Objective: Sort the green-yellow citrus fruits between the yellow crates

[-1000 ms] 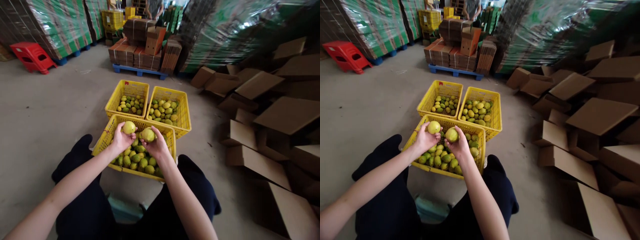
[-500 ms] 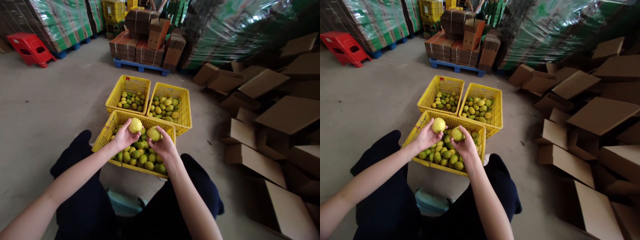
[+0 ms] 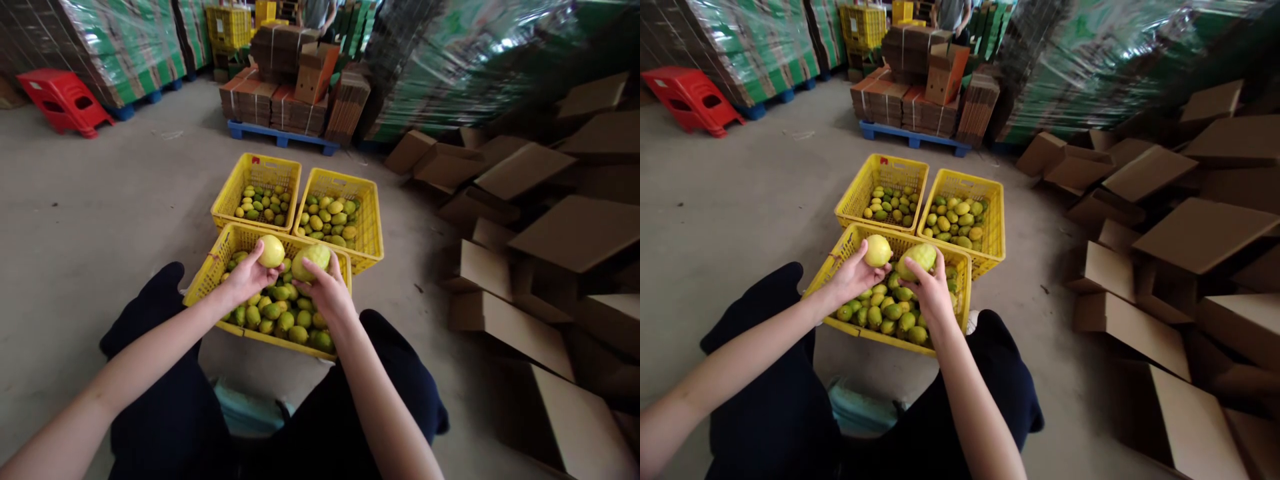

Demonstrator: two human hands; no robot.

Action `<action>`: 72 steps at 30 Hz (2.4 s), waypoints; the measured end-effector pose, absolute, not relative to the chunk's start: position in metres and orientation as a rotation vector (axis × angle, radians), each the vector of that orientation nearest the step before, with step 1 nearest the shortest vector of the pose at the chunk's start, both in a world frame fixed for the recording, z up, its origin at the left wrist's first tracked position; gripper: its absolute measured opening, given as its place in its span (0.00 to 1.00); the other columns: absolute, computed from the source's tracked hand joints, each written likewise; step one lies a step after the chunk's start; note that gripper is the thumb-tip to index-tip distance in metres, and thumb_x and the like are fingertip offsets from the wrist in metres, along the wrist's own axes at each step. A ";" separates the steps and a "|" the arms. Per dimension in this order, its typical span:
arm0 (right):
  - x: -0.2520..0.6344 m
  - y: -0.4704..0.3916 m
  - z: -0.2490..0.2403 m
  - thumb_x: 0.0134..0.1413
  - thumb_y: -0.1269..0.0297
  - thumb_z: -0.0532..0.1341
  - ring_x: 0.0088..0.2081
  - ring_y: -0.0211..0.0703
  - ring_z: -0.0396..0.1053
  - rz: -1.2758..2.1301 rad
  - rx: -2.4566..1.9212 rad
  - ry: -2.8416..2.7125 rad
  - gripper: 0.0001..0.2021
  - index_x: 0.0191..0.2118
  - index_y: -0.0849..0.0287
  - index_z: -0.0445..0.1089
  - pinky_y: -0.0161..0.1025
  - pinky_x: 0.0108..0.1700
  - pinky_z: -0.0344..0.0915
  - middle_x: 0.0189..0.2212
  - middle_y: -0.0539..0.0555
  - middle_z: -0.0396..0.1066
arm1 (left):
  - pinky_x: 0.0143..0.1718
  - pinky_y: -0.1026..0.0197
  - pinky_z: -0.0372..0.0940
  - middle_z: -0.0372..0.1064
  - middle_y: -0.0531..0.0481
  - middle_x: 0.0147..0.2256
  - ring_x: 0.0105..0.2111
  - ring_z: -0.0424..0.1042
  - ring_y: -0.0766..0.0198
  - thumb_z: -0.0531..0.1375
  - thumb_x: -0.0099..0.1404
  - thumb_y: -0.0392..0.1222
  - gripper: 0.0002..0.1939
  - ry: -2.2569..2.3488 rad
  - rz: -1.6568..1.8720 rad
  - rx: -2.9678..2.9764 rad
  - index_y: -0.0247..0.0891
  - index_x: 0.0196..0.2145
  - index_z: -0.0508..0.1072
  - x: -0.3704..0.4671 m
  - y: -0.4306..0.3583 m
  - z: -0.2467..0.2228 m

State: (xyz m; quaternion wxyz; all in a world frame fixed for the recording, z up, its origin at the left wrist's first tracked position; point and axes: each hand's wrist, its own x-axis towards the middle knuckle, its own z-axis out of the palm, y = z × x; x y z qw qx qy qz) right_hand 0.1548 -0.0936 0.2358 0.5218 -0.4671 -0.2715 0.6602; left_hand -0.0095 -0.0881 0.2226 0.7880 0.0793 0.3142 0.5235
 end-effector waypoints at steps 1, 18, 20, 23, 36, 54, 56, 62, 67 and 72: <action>0.155 -0.095 0.236 0.35 0.61 0.75 0.37 0.43 0.73 1.514 -1.121 -0.755 0.34 0.51 0.45 0.63 0.39 0.33 0.75 0.39 0.46 0.71 | 0.22 0.71 0.65 0.71 0.45 0.33 0.29 0.74 0.64 0.64 0.64 0.45 0.14 0.676 1.135 0.200 0.34 0.42 0.69 -0.009 -0.089 0.222; 0.157 -0.096 0.222 0.40 0.62 0.70 0.47 0.51 0.70 0.780 -1.241 -1.424 0.28 0.49 0.52 0.62 0.48 0.44 0.69 0.49 0.56 0.69 | 0.52 0.58 0.66 0.70 0.47 0.48 0.49 0.71 0.57 0.75 0.43 0.38 0.32 0.984 1.442 1.015 0.42 0.45 0.68 -0.015 -0.094 0.220; 0.157 -0.095 0.222 0.39 0.62 0.70 0.49 0.53 0.68 0.756 -1.275 -1.411 0.28 0.49 0.52 0.62 0.48 0.43 0.69 0.50 0.56 0.67 | 0.51 0.57 0.67 0.71 0.47 0.47 0.48 0.71 0.56 0.75 0.43 0.40 0.33 1.012 1.415 1.006 0.42 0.46 0.68 -0.016 -0.093 0.219; 0.158 -0.094 0.221 0.37 0.61 0.71 0.49 0.53 0.68 0.749 -1.303 -1.386 0.28 0.48 0.51 0.63 0.47 0.42 0.70 0.49 0.56 0.67 | 0.50 0.57 0.67 0.71 0.46 0.49 0.50 0.71 0.55 0.75 0.44 0.43 0.33 1.038 1.409 1.023 0.42 0.47 0.68 -0.016 -0.090 0.215; 0.170 -0.095 0.206 0.33 0.56 0.74 0.41 0.51 0.74 1.053 -1.421 -1.302 0.28 0.43 0.54 0.65 0.45 0.40 0.73 0.45 0.56 0.71 | 0.55 0.50 0.64 0.73 0.42 0.47 0.50 0.71 0.51 0.74 0.45 0.44 0.31 1.135 1.133 1.519 0.38 0.48 0.76 -0.036 -0.074 0.199; 0.157 -0.090 0.222 0.35 0.59 0.73 0.35 0.41 0.71 1.549 -1.015 -0.718 0.20 0.34 0.54 0.66 0.37 0.36 0.69 0.36 0.49 0.72 | 0.37 0.62 0.73 0.77 0.44 0.34 0.34 0.76 0.62 0.55 0.64 0.28 0.15 0.733 1.336 0.113 0.35 0.46 0.75 -0.018 -0.074 0.221; 0.153 -0.085 0.222 0.34 0.60 0.73 0.34 0.41 0.70 1.575 -0.974 -0.708 0.19 0.34 0.54 0.67 0.36 0.34 0.67 0.34 0.48 0.71 | 0.34 0.63 0.73 0.77 0.44 0.33 0.32 0.76 0.63 0.54 0.65 0.27 0.15 0.722 1.345 0.133 0.35 0.45 0.75 -0.020 -0.072 0.219; 0.143 -0.075 0.215 0.35 0.62 0.70 0.33 0.42 0.70 1.624 -0.921 -0.661 0.19 0.39 0.55 0.72 0.35 0.32 0.67 0.33 0.49 0.73 | 0.38 0.63 0.72 0.76 0.44 0.35 0.36 0.75 0.62 0.57 0.66 0.33 0.07 0.792 1.364 0.199 0.34 0.38 0.75 -0.020 -0.066 0.220; 0.130 -0.081 0.204 0.39 0.57 0.72 0.33 0.44 0.71 1.623 -1.006 -0.798 0.19 0.39 0.54 0.70 0.38 0.33 0.70 0.33 0.49 0.74 | 0.37 0.66 0.67 0.73 0.50 0.36 0.35 0.72 0.64 0.70 0.53 0.40 0.20 0.902 1.378 0.602 0.38 0.43 0.74 -0.013 -0.079 0.223; 0.123 -0.084 0.195 0.36 0.53 0.75 0.25 0.40 0.67 1.563 -1.097 -0.816 0.21 0.35 0.54 0.68 0.37 0.22 0.65 0.27 0.47 0.70 | 0.35 0.67 0.64 0.71 0.55 0.31 0.33 0.70 0.64 0.72 0.50 0.44 0.15 1.173 1.393 0.869 0.41 0.33 0.73 -0.015 -0.085 0.212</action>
